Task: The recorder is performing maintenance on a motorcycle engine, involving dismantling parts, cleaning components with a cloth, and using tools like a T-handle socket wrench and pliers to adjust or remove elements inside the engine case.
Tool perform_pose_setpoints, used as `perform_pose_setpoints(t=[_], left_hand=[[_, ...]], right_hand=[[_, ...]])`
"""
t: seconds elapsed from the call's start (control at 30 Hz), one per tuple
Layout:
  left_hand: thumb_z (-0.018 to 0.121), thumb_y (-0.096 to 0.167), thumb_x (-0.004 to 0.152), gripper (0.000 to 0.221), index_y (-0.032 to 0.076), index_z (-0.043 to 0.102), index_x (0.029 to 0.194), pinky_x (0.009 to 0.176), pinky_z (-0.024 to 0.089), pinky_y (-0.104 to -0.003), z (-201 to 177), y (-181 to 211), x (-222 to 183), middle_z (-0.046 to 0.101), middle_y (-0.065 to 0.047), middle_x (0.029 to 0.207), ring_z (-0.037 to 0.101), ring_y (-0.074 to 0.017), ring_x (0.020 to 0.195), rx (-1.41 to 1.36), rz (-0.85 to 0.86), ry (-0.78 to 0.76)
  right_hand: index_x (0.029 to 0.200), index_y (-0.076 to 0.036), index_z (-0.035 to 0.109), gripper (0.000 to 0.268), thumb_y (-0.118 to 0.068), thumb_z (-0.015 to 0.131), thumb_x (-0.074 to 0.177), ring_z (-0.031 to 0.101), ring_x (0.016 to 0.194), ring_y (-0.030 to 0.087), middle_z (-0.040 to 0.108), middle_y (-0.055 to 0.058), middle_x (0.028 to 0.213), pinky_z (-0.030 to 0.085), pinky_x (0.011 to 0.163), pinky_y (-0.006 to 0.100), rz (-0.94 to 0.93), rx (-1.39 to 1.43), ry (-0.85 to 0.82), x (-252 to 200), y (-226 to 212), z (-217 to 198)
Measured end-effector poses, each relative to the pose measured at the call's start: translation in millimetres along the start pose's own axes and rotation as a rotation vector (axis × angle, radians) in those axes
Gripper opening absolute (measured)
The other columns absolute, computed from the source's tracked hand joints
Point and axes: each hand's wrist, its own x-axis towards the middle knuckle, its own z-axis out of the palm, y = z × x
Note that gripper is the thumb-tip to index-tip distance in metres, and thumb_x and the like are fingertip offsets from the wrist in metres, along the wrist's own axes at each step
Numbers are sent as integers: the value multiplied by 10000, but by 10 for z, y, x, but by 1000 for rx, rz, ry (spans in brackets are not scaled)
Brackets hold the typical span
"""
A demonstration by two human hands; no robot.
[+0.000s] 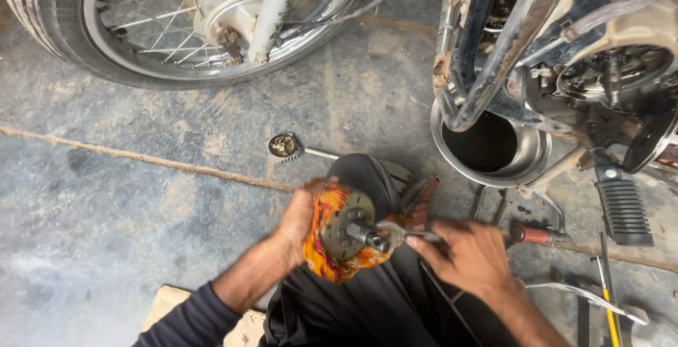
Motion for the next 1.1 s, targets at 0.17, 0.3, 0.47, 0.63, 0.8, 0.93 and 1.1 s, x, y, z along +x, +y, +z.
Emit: perform_pose_setpoints(t=[0.17,0.3,0.47,0.63,0.8,0.93,1.1], left_hand=[[673,336,855,354,17,679,1009,697,625,-406,102,91,7,747,-129,873,734,-239,736,174,6,126],[815,329,789,442,-46,721,1003,706,637,-363,124,139,-19,769,-179,911,763,-240,756,511,141,176],[866,324,742,484,-14,754,1070,792,647,-323,17,172,79,803,-163,987,790,-212,862,724,180,103],[839,227,784,391,-20,738,1069,776,650,-361,-204,57,281,784,-153,974,776,-226,855,460,170,81],[814,182,813,317,-25,727,1037,729,648,-372,-207,72,301,775,-138,932,767,-224,820,404,191,82],[804,163,832,276,-13,723,1027,694,630,-361,-281,51,331,761,-116,913,749,-207,786,384,218,81],[795,171,822,273,15,722,1033,692,626,-360,-446,11,340,752,-102,903,743,-198,772,249,243,94]], right_hand=[[759,-128,764,476,-593,682,822,589,425,193,636,4,535,453,421,379,-528,24,293,390,-260,-465],[613,-89,665,587,-633,670,832,613,467,205,642,40,572,485,509,383,-754,-261,205,582,-453,-645],[621,-103,658,592,-659,663,824,618,479,200,597,23,529,490,533,387,-830,-209,194,732,-381,-322],[536,-146,536,651,-713,655,833,538,406,150,533,-9,484,427,478,325,-871,-162,369,807,-251,-51],[470,-173,477,681,-736,661,808,428,324,105,479,-34,413,337,397,299,-864,-205,416,783,-206,108],[534,-164,445,664,-714,633,853,400,396,117,484,-25,497,314,452,312,-841,-101,542,717,-271,169],[597,-139,557,522,-579,700,837,481,359,92,549,-27,493,374,386,300,-545,219,431,322,-282,1071]])
